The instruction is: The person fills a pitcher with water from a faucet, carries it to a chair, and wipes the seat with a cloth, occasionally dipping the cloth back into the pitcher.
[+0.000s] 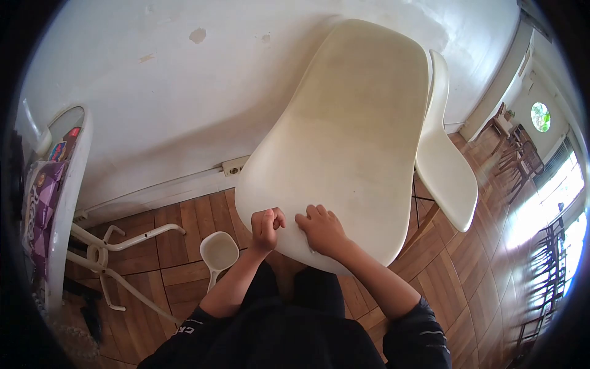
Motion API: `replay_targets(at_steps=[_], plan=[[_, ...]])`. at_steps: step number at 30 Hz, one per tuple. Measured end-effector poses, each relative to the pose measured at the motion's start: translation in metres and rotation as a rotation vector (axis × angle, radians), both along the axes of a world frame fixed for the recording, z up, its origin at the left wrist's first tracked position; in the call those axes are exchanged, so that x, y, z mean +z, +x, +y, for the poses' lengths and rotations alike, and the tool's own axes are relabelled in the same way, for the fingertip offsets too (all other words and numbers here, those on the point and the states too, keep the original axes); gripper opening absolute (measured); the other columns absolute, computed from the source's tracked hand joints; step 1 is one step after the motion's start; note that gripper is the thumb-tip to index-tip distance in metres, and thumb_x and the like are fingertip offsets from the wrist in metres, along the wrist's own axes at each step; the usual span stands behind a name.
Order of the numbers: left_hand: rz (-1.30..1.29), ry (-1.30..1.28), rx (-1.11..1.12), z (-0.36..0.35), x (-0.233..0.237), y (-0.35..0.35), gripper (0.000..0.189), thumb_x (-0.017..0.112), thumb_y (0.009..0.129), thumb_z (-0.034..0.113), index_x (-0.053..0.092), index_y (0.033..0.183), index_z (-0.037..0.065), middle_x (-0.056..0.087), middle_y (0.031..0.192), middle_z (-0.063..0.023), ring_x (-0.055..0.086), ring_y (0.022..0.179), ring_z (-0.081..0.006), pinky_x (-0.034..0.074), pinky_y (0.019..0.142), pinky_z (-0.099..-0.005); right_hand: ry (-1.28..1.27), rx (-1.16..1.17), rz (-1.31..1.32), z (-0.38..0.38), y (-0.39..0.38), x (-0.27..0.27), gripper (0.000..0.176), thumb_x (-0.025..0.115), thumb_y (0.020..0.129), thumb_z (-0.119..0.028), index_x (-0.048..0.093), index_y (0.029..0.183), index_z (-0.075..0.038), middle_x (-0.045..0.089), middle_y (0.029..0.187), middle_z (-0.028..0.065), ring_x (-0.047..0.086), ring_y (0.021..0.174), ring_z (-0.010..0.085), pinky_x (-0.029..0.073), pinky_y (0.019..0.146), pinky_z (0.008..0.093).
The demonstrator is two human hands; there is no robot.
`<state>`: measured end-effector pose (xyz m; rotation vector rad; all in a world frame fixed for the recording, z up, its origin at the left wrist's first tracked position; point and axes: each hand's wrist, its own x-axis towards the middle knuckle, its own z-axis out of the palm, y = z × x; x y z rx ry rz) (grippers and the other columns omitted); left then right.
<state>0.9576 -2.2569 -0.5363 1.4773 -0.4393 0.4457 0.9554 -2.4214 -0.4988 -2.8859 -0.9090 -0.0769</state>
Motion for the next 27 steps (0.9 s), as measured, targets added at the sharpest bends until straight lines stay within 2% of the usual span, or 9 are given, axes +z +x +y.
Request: replay_targets(at_steps=[6, 9, 11, 14, 17, 18, 20, 22, 27], plan=[[0.005, -0.011, -0.040, 0.002, 0.001, -0.002, 0.046, 0.029, 0.090, 0.021, 0.049, 0.054, 0.000, 0.040, 0.046, -0.0062, 0.038, 0.041, -0.0153, 0.030, 0.044, -0.0301, 0.051, -0.097, -0.124, 0.024, 0.087, -0.023, 0.018, 0.051, 0.081, -0.014, 0.054, 0.099, -0.009, 0.051, 0.095, 0.0100, 0.050, 0.093, 0.0285, 0.044, 0.076, 0.0405], [0.042, -0.032, -0.044, 0.000, 0.002, -0.004, 0.054, 0.026, 0.091, 0.030, 0.049, 0.052, 0.001, 0.038, 0.045, -0.0030, 0.030, 0.041, -0.0114, 0.024, 0.042, -0.0278, 0.037, -0.280, -0.139, 0.033, 0.152, -0.034, 0.019, 0.048, 0.086, -0.015, 0.052, 0.103, -0.007, 0.051, 0.099, 0.0112, 0.049, 0.094, 0.0286, 0.044, 0.077, 0.0401], [0.047, -0.035, -0.050, 0.001, -0.002, -0.005, 0.056, 0.026, 0.092, 0.033, 0.050, 0.053, 0.001, 0.039, 0.045, -0.0035, 0.032, 0.041, -0.0116, 0.025, 0.042, -0.0273, 0.088, -0.586, -0.150, 0.032, 0.200, -0.044, 0.020, 0.046, 0.088, -0.016, 0.049, 0.105, -0.005, 0.050, 0.102, 0.0124, 0.049, 0.096, 0.0281, 0.044, 0.078, 0.0390], [0.017, -0.009, -0.037, 0.002, -0.001, -0.003, 0.053, 0.027, 0.091, 0.031, 0.049, 0.052, 0.001, 0.040, 0.045, -0.0040, 0.034, 0.041, -0.0119, 0.026, 0.042, -0.0273, 0.128, -0.673, -0.282, 0.028, 0.249, -0.046, 0.019, 0.045, 0.090, -0.016, 0.047, 0.104, -0.003, 0.049, 0.103, 0.0127, 0.049, 0.096, 0.0274, 0.044, 0.077, 0.0385], [0.005, -0.050, -0.046, 0.005, -0.002, -0.002, 0.051, 0.028, 0.089, 0.029, 0.049, 0.052, 0.002, 0.042, 0.046, -0.0042, 0.034, 0.040, -0.0123, 0.026, 0.041, -0.0275, 0.119, -0.555, -0.345, 0.023, 0.256, -0.044, 0.018, 0.046, 0.089, -0.015, 0.046, 0.102, -0.002, 0.049, 0.101, 0.0140, 0.048, 0.095, 0.0286, 0.043, 0.077, 0.0393], [-0.001, -0.048, -0.076, 0.007, -0.004, -0.003, 0.047, 0.029, 0.089, 0.024, 0.049, 0.053, 0.002, 0.042, 0.046, -0.0063, 0.038, 0.041, -0.0162, 0.030, 0.042, -0.0301, 0.106, -0.563, -0.333, 0.019, 0.254, -0.047, 0.018, 0.046, 0.089, -0.015, 0.046, 0.102, -0.002, 0.049, 0.101, 0.0140, 0.048, 0.095, 0.0286, 0.043, 0.077, 0.0393], [0.002, -0.051, -0.112, 0.005, -0.004, -0.004, 0.043, 0.031, 0.088, 0.020, 0.049, 0.054, 0.002, 0.042, 0.047, -0.0084, 0.042, 0.041, -0.0202, 0.033, 0.044, -0.0327, 0.122, -0.294, -0.300, 0.013, 0.248, -0.047, 0.015, 0.047, 0.088, -0.015, 0.047, 0.098, -0.003, 0.049, 0.098, 0.0147, 0.048, 0.092, 0.0298, 0.043, 0.077, 0.0401], [0.009, -0.065, -0.080, 0.005, -0.002, -0.003, 0.049, 0.029, 0.087, 0.028, 0.049, 0.051, 0.002, 0.043, 0.045, -0.0039, 0.033, 0.039, -0.0120, 0.024, 0.040, -0.0278, 0.158, -0.207, -0.215, 0.016, 0.231, -0.043, 0.014, 0.047, 0.087, -0.014, 0.048, 0.095, -0.003, 0.050, 0.097, 0.0147, 0.048, 0.092, 0.0305, 0.043, 0.077, 0.0406], [0.042, -0.063, -0.066, 0.005, -0.004, -0.002, 0.052, 0.026, 0.088, 0.030, 0.048, 0.051, 0.001, 0.042, 0.045, -0.0040, 0.032, 0.040, -0.0116, 0.024, 0.040, -0.0276, 0.199, -0.019, -0.101, 0.025, 0.171, -0.033, 0.009, 0.049, 0.084, -0.012, 0.048, 0.089, -0.004, 0.051, 0.093, 0.0135, 0.049, 0.089, 0.0315, 0.043, 0.077, 0.0413]])
